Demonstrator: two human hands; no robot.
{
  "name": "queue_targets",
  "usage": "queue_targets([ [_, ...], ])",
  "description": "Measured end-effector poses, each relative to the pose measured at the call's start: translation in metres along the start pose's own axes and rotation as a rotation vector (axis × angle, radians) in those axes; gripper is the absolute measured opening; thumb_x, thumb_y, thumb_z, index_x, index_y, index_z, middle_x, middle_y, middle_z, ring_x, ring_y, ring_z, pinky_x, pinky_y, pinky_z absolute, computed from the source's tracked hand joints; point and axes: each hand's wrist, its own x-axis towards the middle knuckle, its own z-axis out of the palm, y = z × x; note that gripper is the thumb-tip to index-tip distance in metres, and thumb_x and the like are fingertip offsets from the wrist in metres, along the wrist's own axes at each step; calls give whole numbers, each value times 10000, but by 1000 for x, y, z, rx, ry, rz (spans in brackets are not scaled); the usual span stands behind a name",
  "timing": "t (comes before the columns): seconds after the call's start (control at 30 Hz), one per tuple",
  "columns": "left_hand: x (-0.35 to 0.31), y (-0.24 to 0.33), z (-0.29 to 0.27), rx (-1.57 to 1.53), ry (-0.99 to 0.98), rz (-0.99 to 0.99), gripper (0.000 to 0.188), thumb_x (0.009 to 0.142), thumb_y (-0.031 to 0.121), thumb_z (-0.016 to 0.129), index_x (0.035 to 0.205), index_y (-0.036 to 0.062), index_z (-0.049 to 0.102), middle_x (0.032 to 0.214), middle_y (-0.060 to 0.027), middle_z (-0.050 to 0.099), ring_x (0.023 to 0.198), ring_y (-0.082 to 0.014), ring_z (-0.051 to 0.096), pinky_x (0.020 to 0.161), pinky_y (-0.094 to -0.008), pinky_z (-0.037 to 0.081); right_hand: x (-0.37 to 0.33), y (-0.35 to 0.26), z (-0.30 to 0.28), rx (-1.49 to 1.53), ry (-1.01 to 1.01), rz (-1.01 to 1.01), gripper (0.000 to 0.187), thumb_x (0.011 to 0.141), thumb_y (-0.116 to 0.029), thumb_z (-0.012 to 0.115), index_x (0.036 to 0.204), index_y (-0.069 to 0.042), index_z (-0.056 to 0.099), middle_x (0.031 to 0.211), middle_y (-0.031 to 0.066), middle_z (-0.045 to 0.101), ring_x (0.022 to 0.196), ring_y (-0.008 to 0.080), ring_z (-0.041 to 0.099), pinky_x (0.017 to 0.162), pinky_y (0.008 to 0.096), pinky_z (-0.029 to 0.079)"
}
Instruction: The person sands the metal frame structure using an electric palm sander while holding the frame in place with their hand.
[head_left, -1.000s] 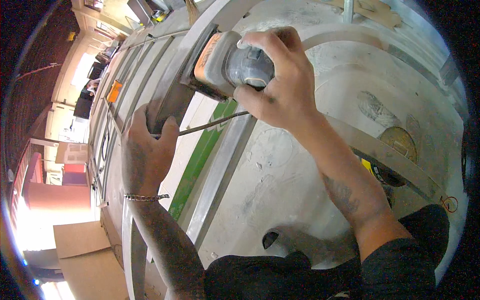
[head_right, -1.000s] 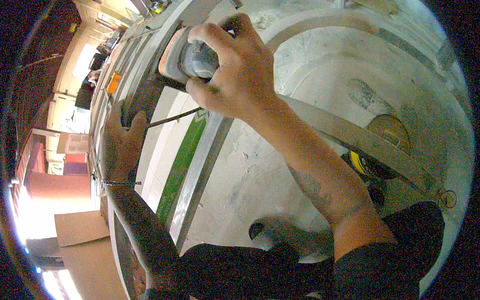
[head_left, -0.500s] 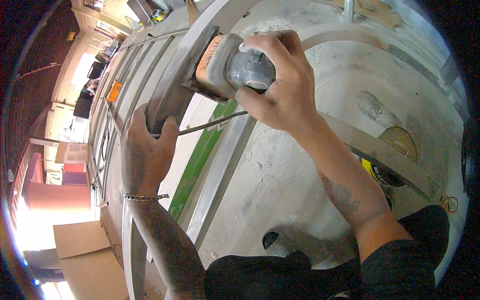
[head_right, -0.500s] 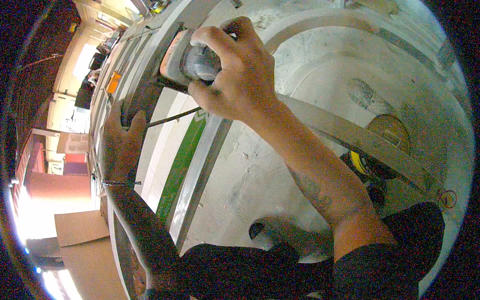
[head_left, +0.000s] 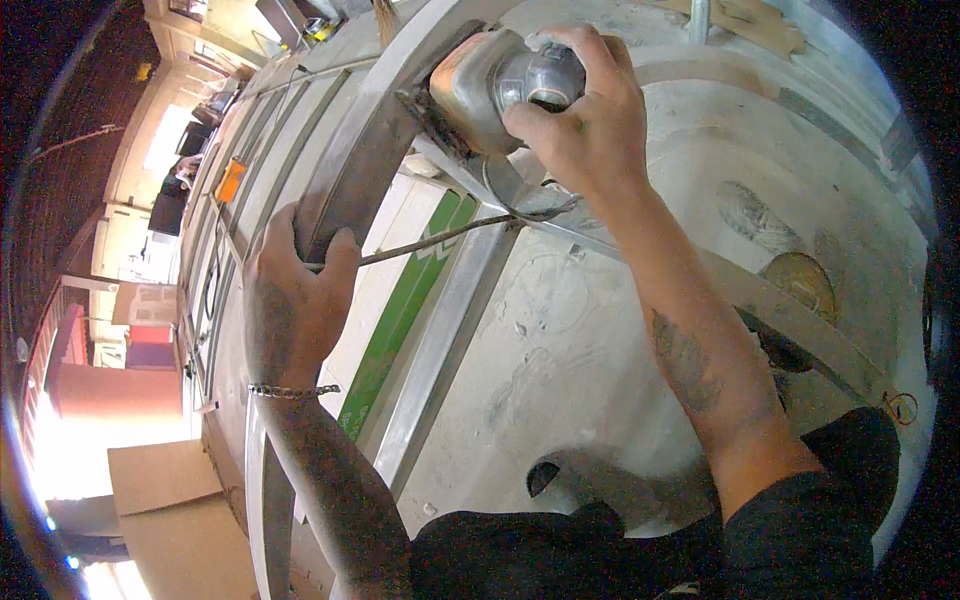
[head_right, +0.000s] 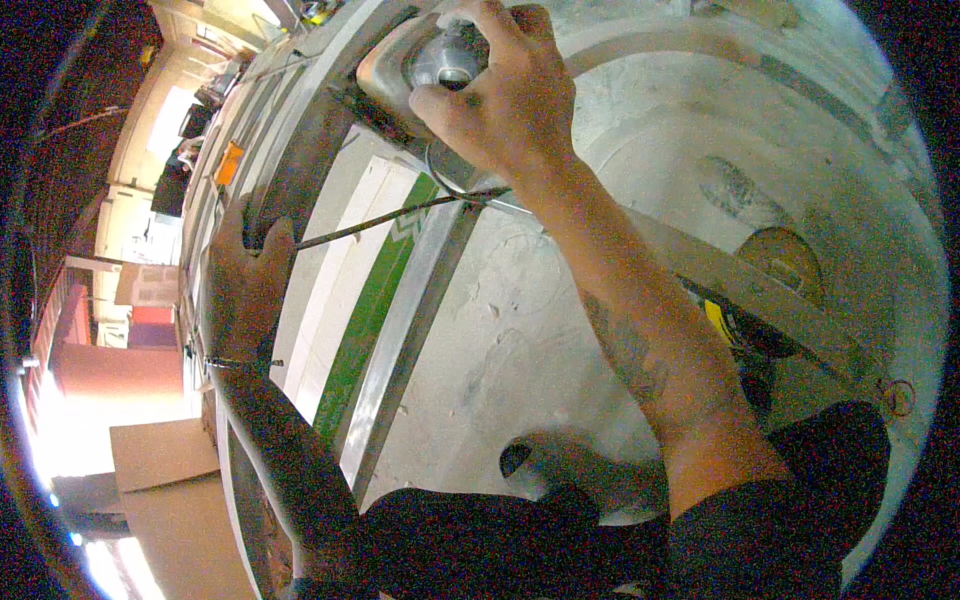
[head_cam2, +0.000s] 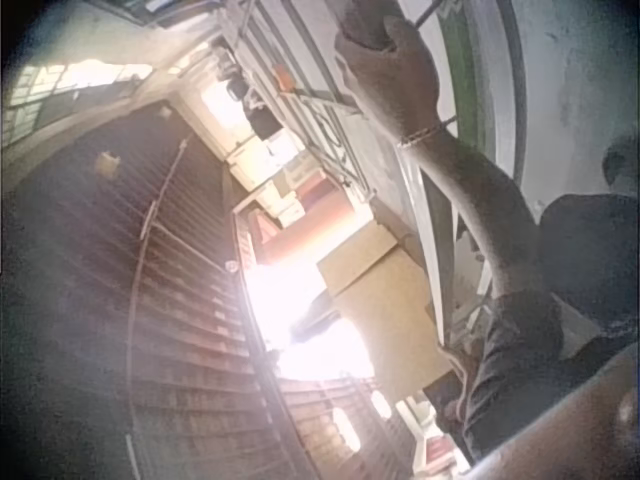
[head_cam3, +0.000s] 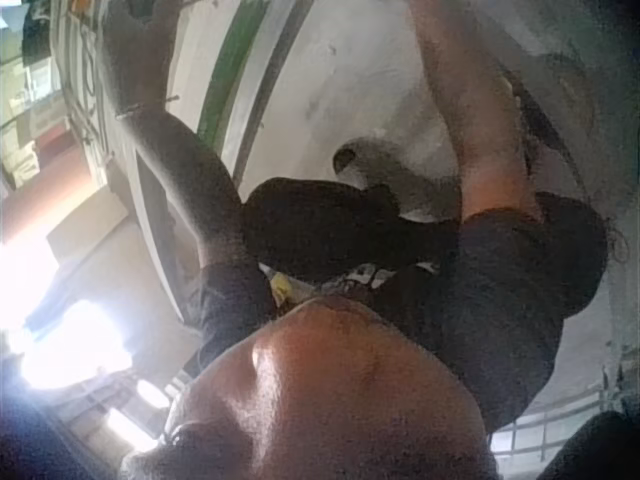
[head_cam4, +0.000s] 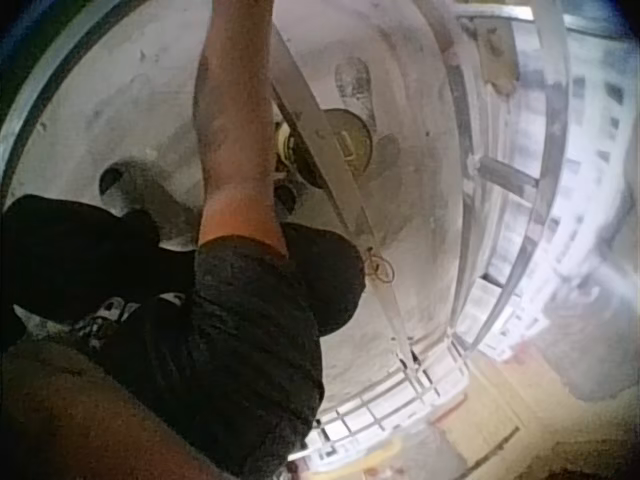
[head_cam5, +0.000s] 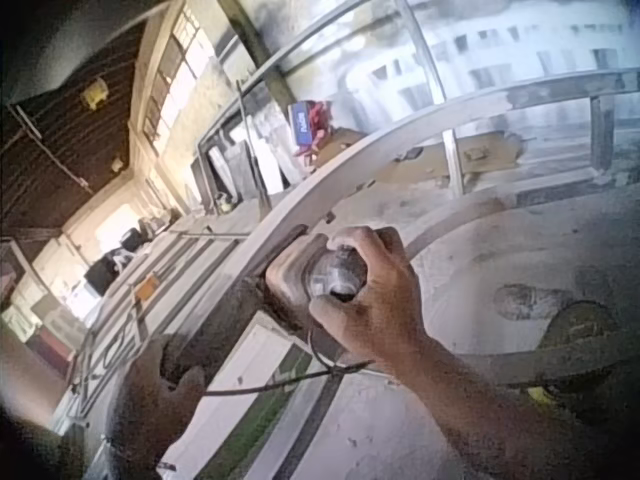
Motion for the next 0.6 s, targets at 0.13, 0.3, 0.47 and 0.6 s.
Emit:
queue_targets([
  [0.13,0,-3,3,-21,15,24,491,877,280,664,1244,-45,635,1067,-274,723,1011,-398,717,929,-471,539,-1,0,-2,1,8,-32,572,618,-163,773,1175,-117,653,1098,165,590,951,338,642,846,431,538],
  [0.3,1,-6,3,-63,8,-8,495,876,277,667,1246,-49,632,1059,-279,722,1015,-395,720,925,-468,541,-8,-3,1,21,19,-228,576,609,-158,758,1173,-112,653,1094,174,595,959,342,633,849,432,537],
  [0.47,0,3,0,-42,-18,-21,496,879,278,665,1254,-45,626,1062,-272,724,1007,-400,721,920,-466,544,-3,-8,-1,8,19,-124,567,603,-150,744,1158,-94,645,1098,176,600,976,350,624,853,434,537],
  [0.6,-1,-6,3,16,-7,-9,501,927,337,625,1328,37,630,1121,-244,732,1048,-396,713,936,-483,537,-2,-19,-7,-30,9,-173,505,642,-144,759,1120,-60,619,1019,222,610,971,425,618,833,488,542],
])
